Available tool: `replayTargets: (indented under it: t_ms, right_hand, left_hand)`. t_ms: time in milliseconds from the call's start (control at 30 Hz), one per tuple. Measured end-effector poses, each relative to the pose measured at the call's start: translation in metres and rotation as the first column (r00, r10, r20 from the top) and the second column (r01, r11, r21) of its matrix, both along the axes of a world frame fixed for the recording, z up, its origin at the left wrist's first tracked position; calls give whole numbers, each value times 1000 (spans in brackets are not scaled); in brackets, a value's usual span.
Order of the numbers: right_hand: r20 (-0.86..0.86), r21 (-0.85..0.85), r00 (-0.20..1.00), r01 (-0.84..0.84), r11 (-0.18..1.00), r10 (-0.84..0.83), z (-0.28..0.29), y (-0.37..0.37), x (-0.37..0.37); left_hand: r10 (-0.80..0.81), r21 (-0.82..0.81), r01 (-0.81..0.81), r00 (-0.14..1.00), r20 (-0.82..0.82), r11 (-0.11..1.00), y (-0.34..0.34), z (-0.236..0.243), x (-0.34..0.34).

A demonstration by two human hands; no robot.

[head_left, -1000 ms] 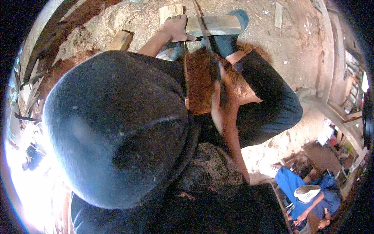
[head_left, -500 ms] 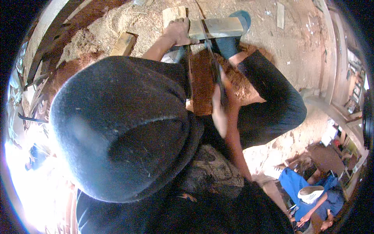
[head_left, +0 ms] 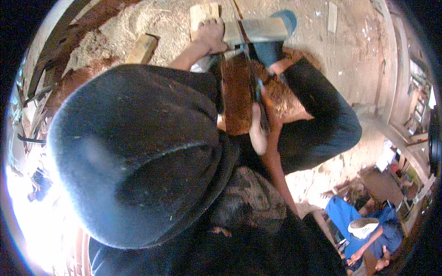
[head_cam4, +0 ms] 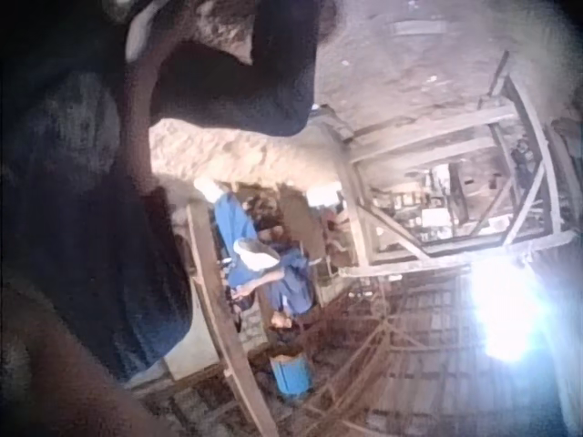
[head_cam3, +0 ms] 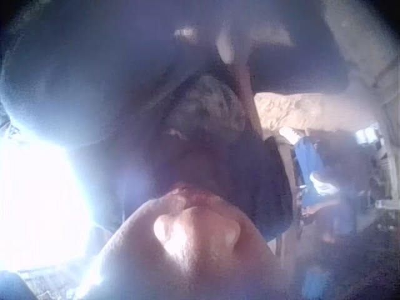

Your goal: The person sits on the floor and uses a hand saw to cut a small wooden block held between their legs. They repeatedly saw back and forth along the same line to split the wood.

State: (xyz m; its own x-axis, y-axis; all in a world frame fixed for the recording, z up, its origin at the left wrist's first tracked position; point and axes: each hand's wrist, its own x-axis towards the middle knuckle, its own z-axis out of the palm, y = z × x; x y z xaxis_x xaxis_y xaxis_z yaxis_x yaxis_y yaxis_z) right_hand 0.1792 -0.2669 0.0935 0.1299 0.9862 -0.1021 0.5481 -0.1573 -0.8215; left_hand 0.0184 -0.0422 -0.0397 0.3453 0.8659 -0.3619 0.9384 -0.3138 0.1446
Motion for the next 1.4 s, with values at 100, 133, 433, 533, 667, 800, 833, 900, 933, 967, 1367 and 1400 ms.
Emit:
replayTargets:
  t_ms: [100,133,433,533,667,800,833,900,933,967,1367,1400]
  right_hand:
    - [-135,75,991,2,997,8,-16,63,5]
    - [-182,56,983,9,998,2,-26,71,0]
    - [-70,-17,998,5,1000,-6,-12,30,1]
    - [-192,-27,981,5,1000,-10,-20,89,-5]
    - [69,6,998,8,1000,-9,-16,33,5]
    - [-55,-15,998,8,1000,-9,-2,17,6]
    - [-126,-35,992,22,999,-26,-1,40,1]
    - [-102,85,994,47,995,-38,-9,80,-4]
    - [-185,10,982,34,999,-32,-17,93,-1]
    - [-263,-80,964,25,996,-46,-25,99,1]
    - [-107,-77,994,-30,997,22,-28,95,0]
    - [-93,-74,996,-25,997,18,-28,84,-5]
  left_hand:
    - [-55,-20,57,995,83,998,11,1,21]
    - [-74,-12,75,996,55,997,8,-9,10]
    - [-19,42,14,995,102,999,4,-16,-11]
    - [-58,31,55,993,99,998,11,-19,6]
    - [-54,-8,55,995,82,998,8,-15,9]
    - [-29,-16,30,999,44,999,6,-5,-1]
    - [-26,16,25,998,62,1000,5,-8,-5]
    - [-36,-9,37,995,93,999,11,-11,11]
    - [-32,-21,34,995,92,999,14,-9,9]
    - [-38,-24,41,995,97,999,12,-6,7]
    - [-75,49,71,993,91,996,7,-27,3]
    - [-65,57,60,993,95,997,-2,-31,-1]
